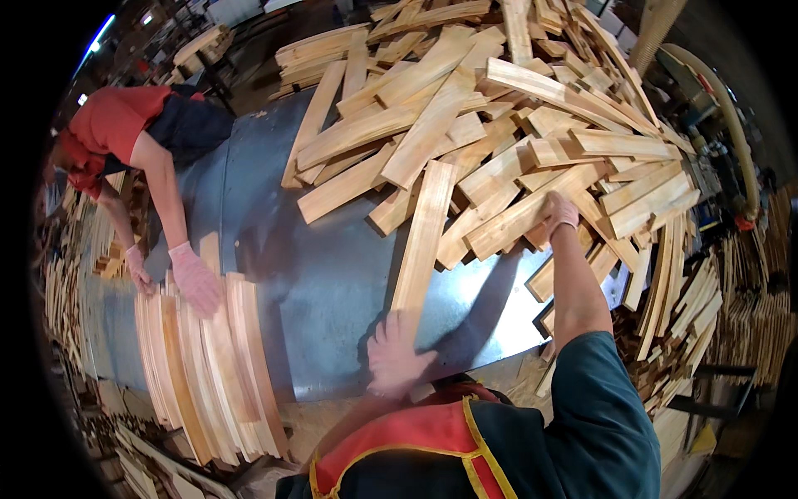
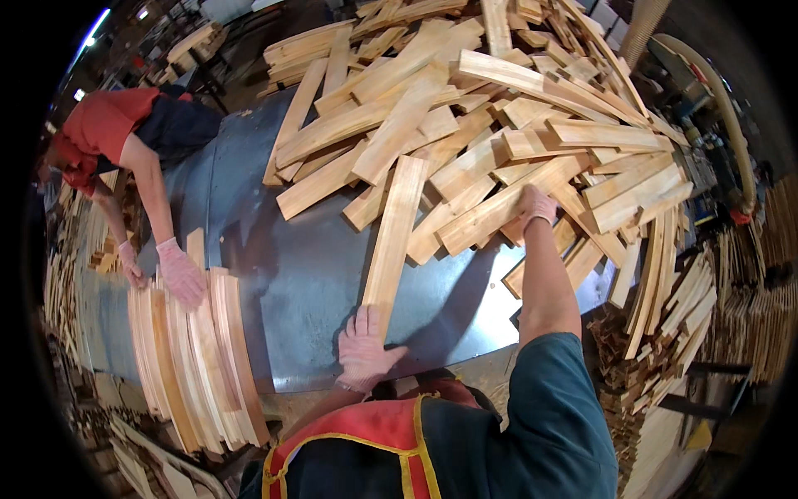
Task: The person sorts wooden planks on a metal table in a workshop. They pick up planks from a large pile, inspect them, and place them into a neat stack. Another person is visible in the background also handling wood.
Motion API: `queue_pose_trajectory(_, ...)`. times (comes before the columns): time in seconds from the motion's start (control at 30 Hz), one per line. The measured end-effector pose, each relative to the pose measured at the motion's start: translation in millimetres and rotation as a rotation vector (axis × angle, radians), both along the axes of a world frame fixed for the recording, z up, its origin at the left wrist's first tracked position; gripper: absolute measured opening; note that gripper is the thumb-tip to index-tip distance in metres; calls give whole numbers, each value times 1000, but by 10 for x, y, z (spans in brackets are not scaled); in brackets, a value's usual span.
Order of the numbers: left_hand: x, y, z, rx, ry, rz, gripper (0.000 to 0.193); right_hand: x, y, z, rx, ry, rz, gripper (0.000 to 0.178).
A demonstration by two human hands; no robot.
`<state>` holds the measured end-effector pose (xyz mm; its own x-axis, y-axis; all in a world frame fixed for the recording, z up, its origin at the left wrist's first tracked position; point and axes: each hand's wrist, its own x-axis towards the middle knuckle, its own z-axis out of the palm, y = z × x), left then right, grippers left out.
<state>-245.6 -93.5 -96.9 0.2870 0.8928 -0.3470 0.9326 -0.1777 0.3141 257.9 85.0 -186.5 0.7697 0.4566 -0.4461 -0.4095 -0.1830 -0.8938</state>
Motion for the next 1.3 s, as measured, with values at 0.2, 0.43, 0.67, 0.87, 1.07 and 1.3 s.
queue_pose_trajectory(0.2, -720, 78, -160, -556, -794, 416, 89, -795, -624, 272, 343, 382, 365, 27)
queue_pose_trajectory(0.43, -1243, -357, 342, -897, -1099, 607, 59, -2483, -1660, 317, 86, 420, 595, 41)
queue_pose_trajectory(0.67, -2289, -1132, 293, 266, -45, 272, 54, -3882, -1802, 257, -63, 415, 859, 38)
queue_pose_trajectory(0.87, -3149, -1524, 71, 386, 263, 476, 68, -5018, -1525, 8, -211, 252, 1137, 27)
queue_pose_trajectory(1.07, -3771, -1302, 140, 206, 231, 803, 91, -6563, -1349, 85, -90, 55, 1423, 35)
queue_pose_trajectory(1.3, -4054, -531, 64, 379, 78, 614, 86, -6604, -1190, 336, 309, -909, 2059, 44)
